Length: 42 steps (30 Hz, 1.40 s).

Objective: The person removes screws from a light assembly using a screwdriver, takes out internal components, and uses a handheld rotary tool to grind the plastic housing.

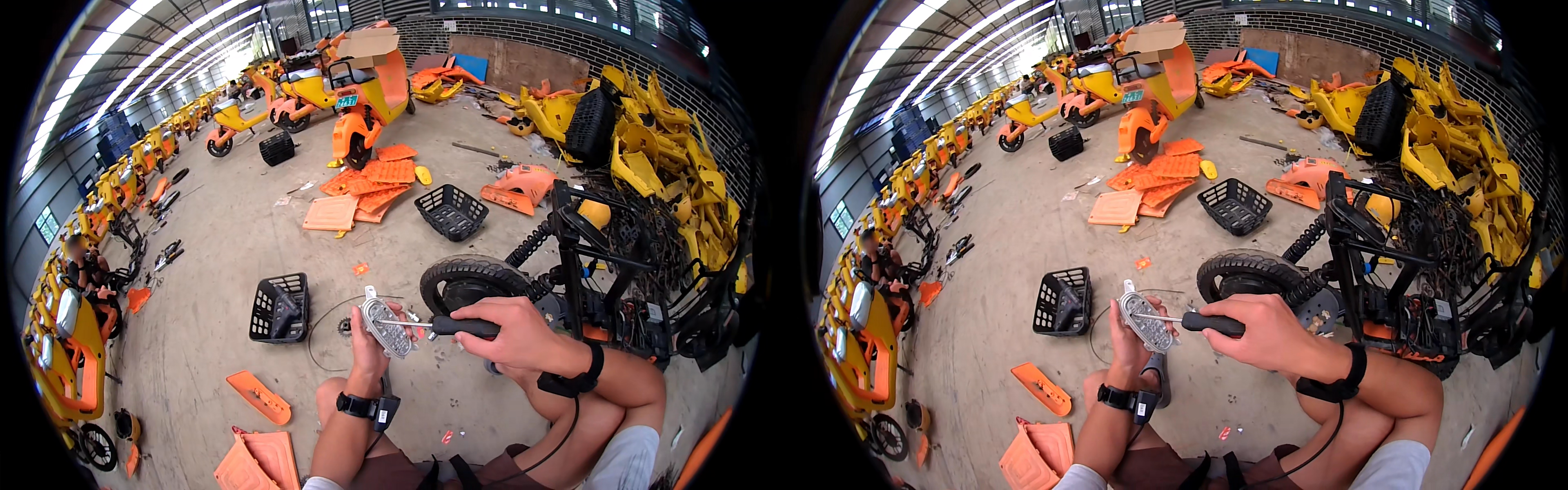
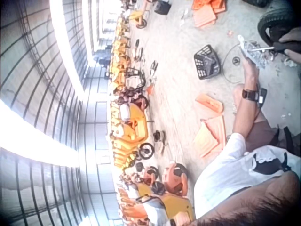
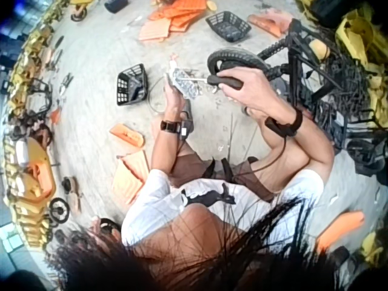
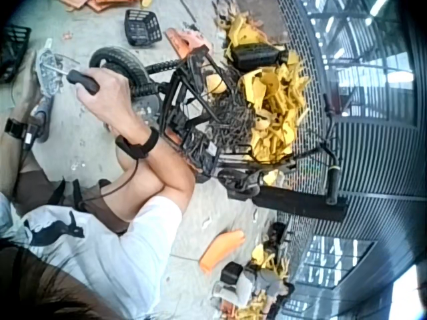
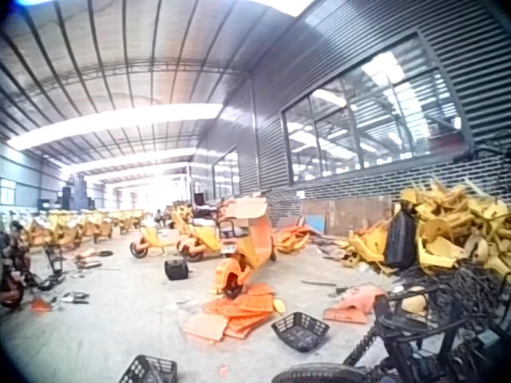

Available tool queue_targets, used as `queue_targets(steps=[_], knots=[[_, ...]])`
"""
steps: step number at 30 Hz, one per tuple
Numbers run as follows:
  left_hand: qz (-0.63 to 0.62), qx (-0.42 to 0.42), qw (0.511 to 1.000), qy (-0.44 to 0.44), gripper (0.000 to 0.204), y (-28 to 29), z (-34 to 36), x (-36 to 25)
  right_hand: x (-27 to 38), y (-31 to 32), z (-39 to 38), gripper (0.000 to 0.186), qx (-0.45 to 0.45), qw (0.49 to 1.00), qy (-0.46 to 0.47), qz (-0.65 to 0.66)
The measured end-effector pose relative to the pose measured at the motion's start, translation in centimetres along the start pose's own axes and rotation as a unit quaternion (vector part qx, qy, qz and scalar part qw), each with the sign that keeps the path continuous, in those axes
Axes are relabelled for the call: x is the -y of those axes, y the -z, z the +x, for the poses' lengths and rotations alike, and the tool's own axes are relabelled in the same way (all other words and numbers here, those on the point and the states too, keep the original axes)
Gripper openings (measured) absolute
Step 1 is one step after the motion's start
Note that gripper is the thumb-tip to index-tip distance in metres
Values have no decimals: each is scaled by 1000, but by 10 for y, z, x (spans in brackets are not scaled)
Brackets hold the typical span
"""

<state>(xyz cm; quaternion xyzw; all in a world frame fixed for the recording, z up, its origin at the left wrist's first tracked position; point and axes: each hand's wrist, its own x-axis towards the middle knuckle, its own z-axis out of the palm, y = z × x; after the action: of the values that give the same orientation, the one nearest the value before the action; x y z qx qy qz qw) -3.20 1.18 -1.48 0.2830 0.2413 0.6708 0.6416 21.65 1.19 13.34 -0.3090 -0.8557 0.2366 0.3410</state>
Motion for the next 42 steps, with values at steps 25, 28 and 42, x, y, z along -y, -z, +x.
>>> queue_targets(steps=[25,28,42], knots=[[91,-18,996,9,78,14,4,8,-3,-4,-4,26,-18,996,51,-64],[120,-26,992,-1,78,11,4,7,0,1,-2,29,12,999,-43,-10],[182,-74,980,-8,74,17,8,14,-9,-16,-10,30,-8,999,-9,-48]])
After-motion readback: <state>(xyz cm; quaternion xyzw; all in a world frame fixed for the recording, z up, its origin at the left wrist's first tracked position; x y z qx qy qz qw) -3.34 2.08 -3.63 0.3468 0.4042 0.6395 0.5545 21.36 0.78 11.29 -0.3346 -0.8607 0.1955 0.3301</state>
